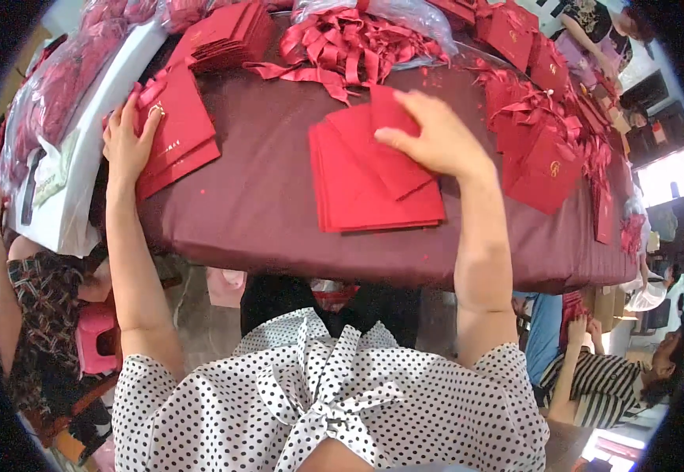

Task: The person attaches ribbon handles to paper gift bags by hand, threading ribbon into each bag and placing the assembled bags on the table.

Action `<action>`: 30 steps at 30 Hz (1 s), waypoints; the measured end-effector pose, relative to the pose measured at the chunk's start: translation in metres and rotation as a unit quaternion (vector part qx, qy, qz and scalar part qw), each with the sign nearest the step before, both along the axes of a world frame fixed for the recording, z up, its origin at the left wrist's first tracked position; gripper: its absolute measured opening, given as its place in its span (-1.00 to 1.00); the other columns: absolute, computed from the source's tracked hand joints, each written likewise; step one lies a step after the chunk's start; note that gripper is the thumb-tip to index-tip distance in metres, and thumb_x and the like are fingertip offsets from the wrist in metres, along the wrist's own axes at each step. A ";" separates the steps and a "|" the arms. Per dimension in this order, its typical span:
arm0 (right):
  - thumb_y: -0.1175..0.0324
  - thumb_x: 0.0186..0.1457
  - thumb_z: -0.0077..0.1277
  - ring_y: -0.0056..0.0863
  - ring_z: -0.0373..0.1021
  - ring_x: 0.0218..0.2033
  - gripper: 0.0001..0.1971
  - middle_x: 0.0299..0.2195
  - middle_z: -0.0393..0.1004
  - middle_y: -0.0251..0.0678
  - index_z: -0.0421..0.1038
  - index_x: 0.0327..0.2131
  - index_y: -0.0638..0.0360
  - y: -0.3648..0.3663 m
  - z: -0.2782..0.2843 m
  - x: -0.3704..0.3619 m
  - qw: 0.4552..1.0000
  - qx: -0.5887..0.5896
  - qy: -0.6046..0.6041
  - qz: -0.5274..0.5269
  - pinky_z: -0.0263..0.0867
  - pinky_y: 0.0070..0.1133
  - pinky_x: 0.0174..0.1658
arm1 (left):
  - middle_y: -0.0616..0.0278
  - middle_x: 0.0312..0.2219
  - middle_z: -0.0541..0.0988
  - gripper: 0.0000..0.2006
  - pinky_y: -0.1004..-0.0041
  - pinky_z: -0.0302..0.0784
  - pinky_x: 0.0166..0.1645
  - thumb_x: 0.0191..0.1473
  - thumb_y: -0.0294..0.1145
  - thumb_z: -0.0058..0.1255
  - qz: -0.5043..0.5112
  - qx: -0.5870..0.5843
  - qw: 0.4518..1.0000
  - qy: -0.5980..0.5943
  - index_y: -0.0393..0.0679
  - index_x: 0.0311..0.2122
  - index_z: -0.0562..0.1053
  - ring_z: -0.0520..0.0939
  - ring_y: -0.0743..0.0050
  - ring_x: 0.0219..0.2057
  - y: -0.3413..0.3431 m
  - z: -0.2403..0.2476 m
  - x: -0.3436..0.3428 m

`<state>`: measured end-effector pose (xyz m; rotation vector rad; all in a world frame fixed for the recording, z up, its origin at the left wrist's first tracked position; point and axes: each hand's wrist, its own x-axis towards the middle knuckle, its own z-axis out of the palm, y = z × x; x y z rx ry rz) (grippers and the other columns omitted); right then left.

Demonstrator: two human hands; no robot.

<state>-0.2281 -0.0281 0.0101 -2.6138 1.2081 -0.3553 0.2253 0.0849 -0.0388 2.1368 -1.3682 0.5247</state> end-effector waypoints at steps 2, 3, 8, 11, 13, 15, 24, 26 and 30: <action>-0.35 -0.07 -0.15 0.00 -0.05 0.22 -0.09 0.18 0.03 0.07 0.11 0.14 0.24 0.009 -0.005 0.006 0.996 0.037 0.077 -0.018 -0.12 -0.24 0.23 | 0.00 0.09 0.24 -0.42 0.02 0.08 0.13 0.01 0.06 0.00 0.065 -0.009 0.992 -0.103 0.12 0.13 0.25 0.21 -0.09 0.11 0.001 0.003 -0.020; -0.22 0.00 -0.10 -0.02 -0.01 0.20 -0.21 0.16 0.06 0.08 0.16 0.11 0.24 0.021 -0.003 0.012 0.997 0.020 0.073 -0.021 -0.09 -0.34 0.23 | 0.00 0.09 0.24 -0.42 0.02 0.08 0.13 0.01 0.06 0.00 0.066 -0.012 0.992 -0.103 0.12 0.13 0.25 0.21 -0.09 0.11 0.003 0.011 -0.030; -0.19 -0.03 -0.05 0.00 0.03 0.17 -0.22 0.14 0.12 0.05 0.17 0.10 0.24 0.060 0.012 0.029 0.993 -0.013 0.084 0.085 -0.01 -0.30 0.19 | 0.05 -0.18 0.47 -0.75 0.24 0.29 0.01 0.01 -0.37 0.02 -0.261 -0.105 0.955 -0.091 -0.18 -0.16 0.45 0.44 0.09 -0.10 -0.009 0.055 -0.125; -0.14 0.00 -0.06 -0.05 0.09 0.14 -0.28 0.11 0.17 0.03 0.20 0.08 0.24 0.058 0.001 0.032 0.993 -0.040 0.049 0.095 0.04 -0.28 0.15 | -0.04 -0.34 0.50 -0.84 0.21 0.38 -0.12 0.03 -0.51 -0.16 -0.460 -0.005 0.883 0.091 -0.30 -0.31 0.45 0.48 -0.06 -0.22 -0.036 0.058 -0.199; 0.05 0.02 0.02 -0.17 0.29 0.00 -0.45 -0.04 0.34 0.04 0.30 -0.02 0.26 0.042 0.010 0.040 0.991 0.027 -0.040 0.127 0.20 -0.38 0.04 | -0.10 -0.34 0.49 -0.80 0.19 0.39 -0.12 0.03 -0.41 -0.14 -0.476 0.076 0.873 0.080 -0.29 -0.30 0.46 0.48 -0.06 -0.22 -0.071 0.041 -0.217; 0.25 0.05 0.03 -0.35 0.47 -0.34 -0.74 -0.36 0.51 -0.14 0.44 -0.24 0.22 0.026 0.013 0.028 0.953 0.073 -0.289 0.051 0.35 -0.52 -0.23 | -0.06 -0.30 0.50 -0.72 0.16 0.37 -0.07 0.01 -0.25 -0.04 -0.397 0.223 0.887 0.079 -0.26 -0.28 0.46 0.48 0.01 -0.18 -0.093 0.037 -0.246; 0.51 -0.01 0.01 -0.38 0.42 -0.19 -0.76 -0.22 0.49 -0.26 0.41 -0.20 0.20 -0.077 -0.013 -0.002 0.966 -0.155 -0.195 0.073 0.32 -0.54 -0.13 | 0.09 -0.34 0.38 -0.57 0.22 0.26 -0.10 -0.20 -0.11 0.23 -0.413 0.096 0.887 0.182 -0.18 -0.29 0.38 0.37 0.09 -0.18 -0.091 0.000 -0.249; 0.54 -0.07 0.01 -0.20 0.38 -0.11 -0.70 -0.19 0.47 -0.17 0.39 -0.18 0.18 -0.104 -0.024 0.011 0.970 -0.147 -0.131 0.141 0.28 -0.45 -0.05 | 0.10 -0.33 0.38 -0.57 0.22 0.26 -0.10 -0.22 -0.12 0.25 -0.435 0.093 0.871 0.208 -0.18 -0.32 0.38 0.37 0.10 -0.18 -0.094 0.001 -0.246; 0.46 -0.08 0.06 -0.17 0.38 -0.27 -0.78 -0.36 0.47 -0.16 0.42 -0.27 0.17 -0.125 -0.033 0.018 0.984 -0.090 -0.074 0.138 0.29 -0.38 -0.18 | 0.08 -0.37 0.43 -0.56 0.26 0.29 -0.13 -0.27 -0.13 0.29 -0.440 0.074 0.876 0.184 -0.19 -0.36 0.37 0.40 0.11 -0.23 -0.098 0.006 -0.239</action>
